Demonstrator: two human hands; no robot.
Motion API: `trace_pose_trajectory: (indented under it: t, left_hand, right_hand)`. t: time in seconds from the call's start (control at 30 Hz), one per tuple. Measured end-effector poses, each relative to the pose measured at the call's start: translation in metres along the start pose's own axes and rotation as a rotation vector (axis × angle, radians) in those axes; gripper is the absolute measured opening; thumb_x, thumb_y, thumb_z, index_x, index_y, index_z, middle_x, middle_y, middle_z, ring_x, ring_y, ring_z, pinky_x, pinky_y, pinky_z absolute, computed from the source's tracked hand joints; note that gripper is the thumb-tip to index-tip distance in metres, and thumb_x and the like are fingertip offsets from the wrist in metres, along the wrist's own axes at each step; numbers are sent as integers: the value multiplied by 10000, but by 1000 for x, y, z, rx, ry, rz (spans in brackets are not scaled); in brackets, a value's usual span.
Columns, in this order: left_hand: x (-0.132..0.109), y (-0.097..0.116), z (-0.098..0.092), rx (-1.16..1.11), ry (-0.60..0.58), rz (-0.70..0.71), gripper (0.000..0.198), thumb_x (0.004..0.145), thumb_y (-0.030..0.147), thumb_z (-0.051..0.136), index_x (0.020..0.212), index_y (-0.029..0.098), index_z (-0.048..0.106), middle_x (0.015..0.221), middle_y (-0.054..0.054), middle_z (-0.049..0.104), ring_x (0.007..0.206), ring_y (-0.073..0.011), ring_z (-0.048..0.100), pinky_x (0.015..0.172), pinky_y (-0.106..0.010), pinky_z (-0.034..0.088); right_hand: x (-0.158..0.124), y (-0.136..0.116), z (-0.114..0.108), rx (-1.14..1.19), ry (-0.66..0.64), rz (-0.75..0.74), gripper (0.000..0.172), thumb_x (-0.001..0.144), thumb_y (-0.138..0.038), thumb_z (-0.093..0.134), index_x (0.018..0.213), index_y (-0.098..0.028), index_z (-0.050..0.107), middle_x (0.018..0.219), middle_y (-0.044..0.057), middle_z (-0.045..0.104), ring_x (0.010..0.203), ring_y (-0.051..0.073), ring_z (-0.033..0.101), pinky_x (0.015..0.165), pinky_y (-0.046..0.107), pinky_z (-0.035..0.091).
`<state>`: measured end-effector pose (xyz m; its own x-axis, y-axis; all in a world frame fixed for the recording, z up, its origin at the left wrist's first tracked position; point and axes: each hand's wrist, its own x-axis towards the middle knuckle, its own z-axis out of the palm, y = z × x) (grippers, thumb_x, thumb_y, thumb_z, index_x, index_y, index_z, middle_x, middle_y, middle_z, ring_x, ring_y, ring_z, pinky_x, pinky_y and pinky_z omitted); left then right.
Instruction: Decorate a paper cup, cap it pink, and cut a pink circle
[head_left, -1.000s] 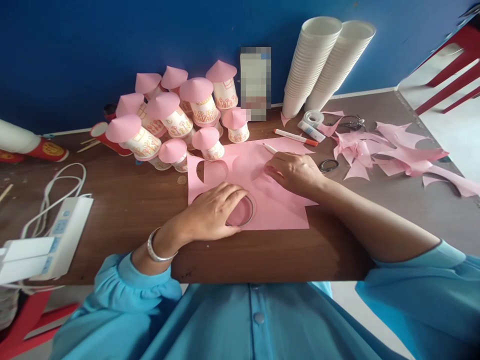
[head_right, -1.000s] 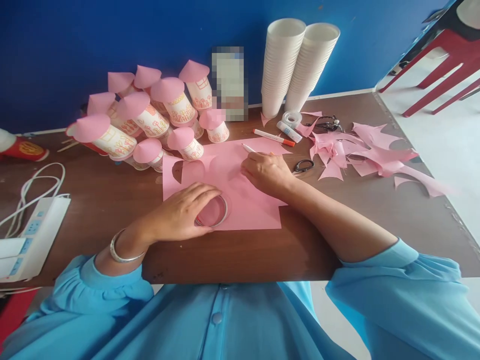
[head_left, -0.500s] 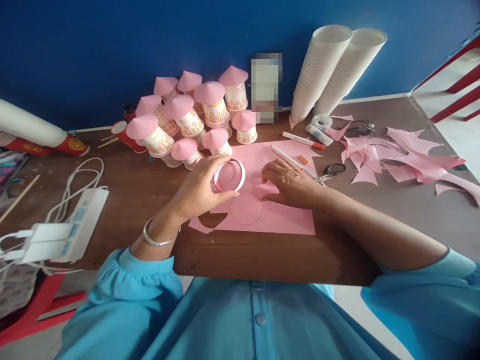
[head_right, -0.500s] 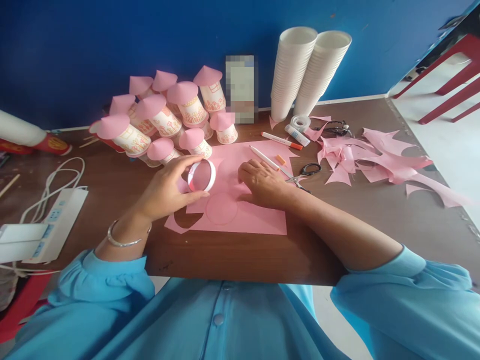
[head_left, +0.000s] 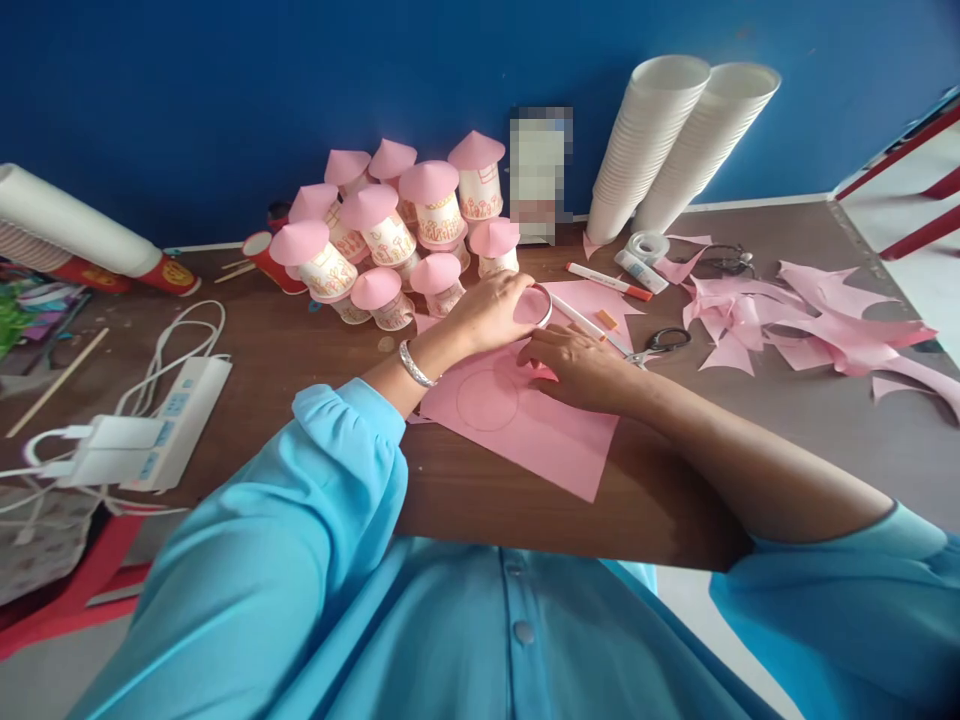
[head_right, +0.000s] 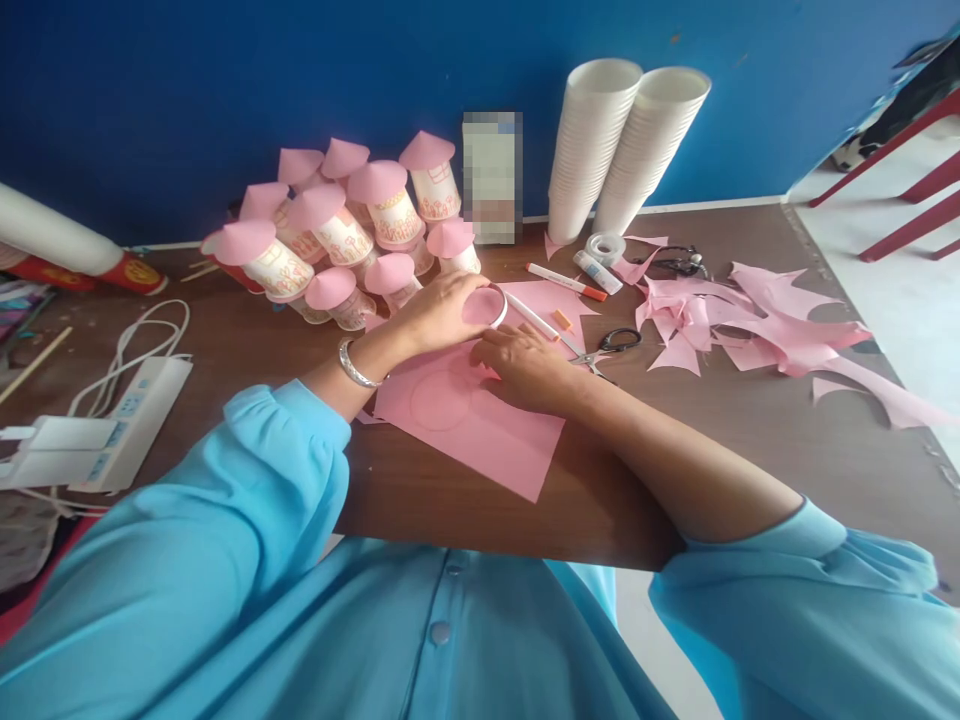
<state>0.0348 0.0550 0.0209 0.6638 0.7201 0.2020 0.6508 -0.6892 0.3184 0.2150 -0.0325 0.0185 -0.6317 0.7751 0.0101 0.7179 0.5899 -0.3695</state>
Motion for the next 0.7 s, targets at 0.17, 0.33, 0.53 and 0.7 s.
trace_pose_trajectory:
  t: [0.17, 0.33, 0.53, 0.7]
  left_hand:
    - [1, -4, 5, -75, -57, 9, 634, 818, 305, 828, 1368, 120, 573, 1474, -204, 612, 1405, -316, 567, 1200, -484, 446]
    - [-21, -2, -18, -144, 73, 42, 470, 955, 249, 654, 1399, 119, 571, 1473, -183, 626, 1401, -264, 581, 1217, -485, 439]
    - [-67, 17, -63, -293, -166, 148, 455, 952, 493, 667, 1311, 213, 659, 1317, -117, 734, 1247, -266, 680, 1071, -437, 549]
    - [-83, 28, -81, -246, -333, 189, 325, 885, 459, 757, 1109, 226, 722, 1076, -63, 776, 999, -243, 734, 883, -375, 590]
  right_hand:
    - [0, -8, -1, -7, -12, 43, 251, 911, -69, 598, 1133, -158, 676, 1160, 135, 724, 1057, 265, 690, 913, 366, 501]
    - [-1, -5, 2, 21, -6, -114, 319, 908, 21, 526, 1115, -160, 687, 1105, 115, 700, 931, 207, 695, 823, 322, 518]
    - [-9, -23, -14, -238, 278, -495, 258, 1001, -27, 461, 903, -158, 660, 901, 68, 659, 814, 179, 587, 705, 300, 450]
    - [-18, -44, -31, -310, 318, -598, 307, 1049, -85, 433, 836, -165, 639, 869, 52, 636, 765, 162, 546, 670, 295, 421]
